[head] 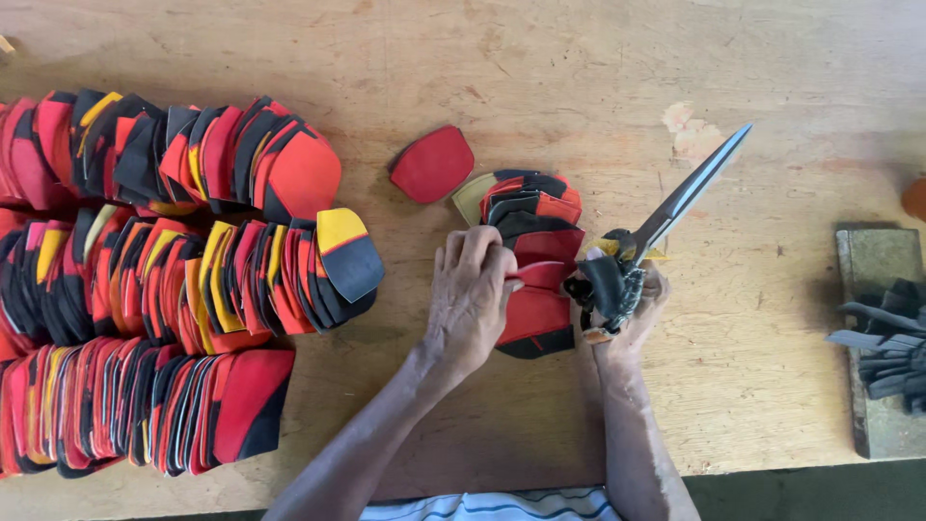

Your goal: The person uses shears to trim the edges of stacked red, black, and yellow material pieces on a wooden workbench. They repeatedly pick up pieces, cut along the edges, and place the trimmed pieces back into the stack while discarding the cut-off strips.

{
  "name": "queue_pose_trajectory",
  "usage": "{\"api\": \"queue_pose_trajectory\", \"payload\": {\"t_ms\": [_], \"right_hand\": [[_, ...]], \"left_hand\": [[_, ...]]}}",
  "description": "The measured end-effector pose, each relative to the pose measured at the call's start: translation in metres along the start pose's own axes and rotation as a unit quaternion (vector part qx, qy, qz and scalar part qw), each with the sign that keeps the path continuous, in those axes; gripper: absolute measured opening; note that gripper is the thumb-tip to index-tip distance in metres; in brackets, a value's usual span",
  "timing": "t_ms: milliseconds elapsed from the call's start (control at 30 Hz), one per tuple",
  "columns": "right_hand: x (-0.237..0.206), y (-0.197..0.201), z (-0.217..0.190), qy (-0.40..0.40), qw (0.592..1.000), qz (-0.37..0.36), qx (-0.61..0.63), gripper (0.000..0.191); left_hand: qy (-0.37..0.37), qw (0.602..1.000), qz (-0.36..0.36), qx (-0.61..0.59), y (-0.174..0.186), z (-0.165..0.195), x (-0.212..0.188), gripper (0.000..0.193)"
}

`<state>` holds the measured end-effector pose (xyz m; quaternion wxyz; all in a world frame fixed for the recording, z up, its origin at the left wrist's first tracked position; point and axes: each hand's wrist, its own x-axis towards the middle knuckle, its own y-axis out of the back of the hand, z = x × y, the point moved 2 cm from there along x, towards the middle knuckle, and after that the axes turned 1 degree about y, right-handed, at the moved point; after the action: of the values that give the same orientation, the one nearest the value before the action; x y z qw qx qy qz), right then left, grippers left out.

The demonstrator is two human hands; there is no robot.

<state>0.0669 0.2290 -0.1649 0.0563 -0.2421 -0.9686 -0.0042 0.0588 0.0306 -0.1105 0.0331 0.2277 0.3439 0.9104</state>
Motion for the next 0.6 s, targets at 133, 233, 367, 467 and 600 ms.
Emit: {"api": "queue_pose_trajectory", "payload": {"t_ms": [133, 233, 367, 467, 600], "right_hand": [[-0.003, 0.002, -0.01, 0.029, 0.999, -0.019, -0.023, 0.01], [-0.002, 0.002, -0.014, 0.025, 0.999, -0.015, -0.033, 0.011], [-0.001, -0.002, -0.014, 0.014, 1.0, -0.015, 0.005, 0.011], [-0.003, -0.007, -0.014, 0.004, 0.998, -0.019, 0.055, 0.01], [-0.005, -0.009, -0.014, 0.0, 0.996, -0.037, 0.079, 0.008]], "left_hand": [[0.059, 0.989, -0.032, -0.131, 0.003, -0.002, 0.011, 0.019], [0.047, 0.984, 0.036, -0.17, 0.017, -0.018, 0.027, 0.014], [0.052, 0.978, 0.15, -0.133, 0.035, -0.051, 0.055, 0.011], [0.078, 0.977, 0.181, -0.078, 0.041, -0.07, 0.072, 0.009], [0.012, 0.967, 0.229, 0.114, 0.041, -0.065, 0.078, 0.018]]}}
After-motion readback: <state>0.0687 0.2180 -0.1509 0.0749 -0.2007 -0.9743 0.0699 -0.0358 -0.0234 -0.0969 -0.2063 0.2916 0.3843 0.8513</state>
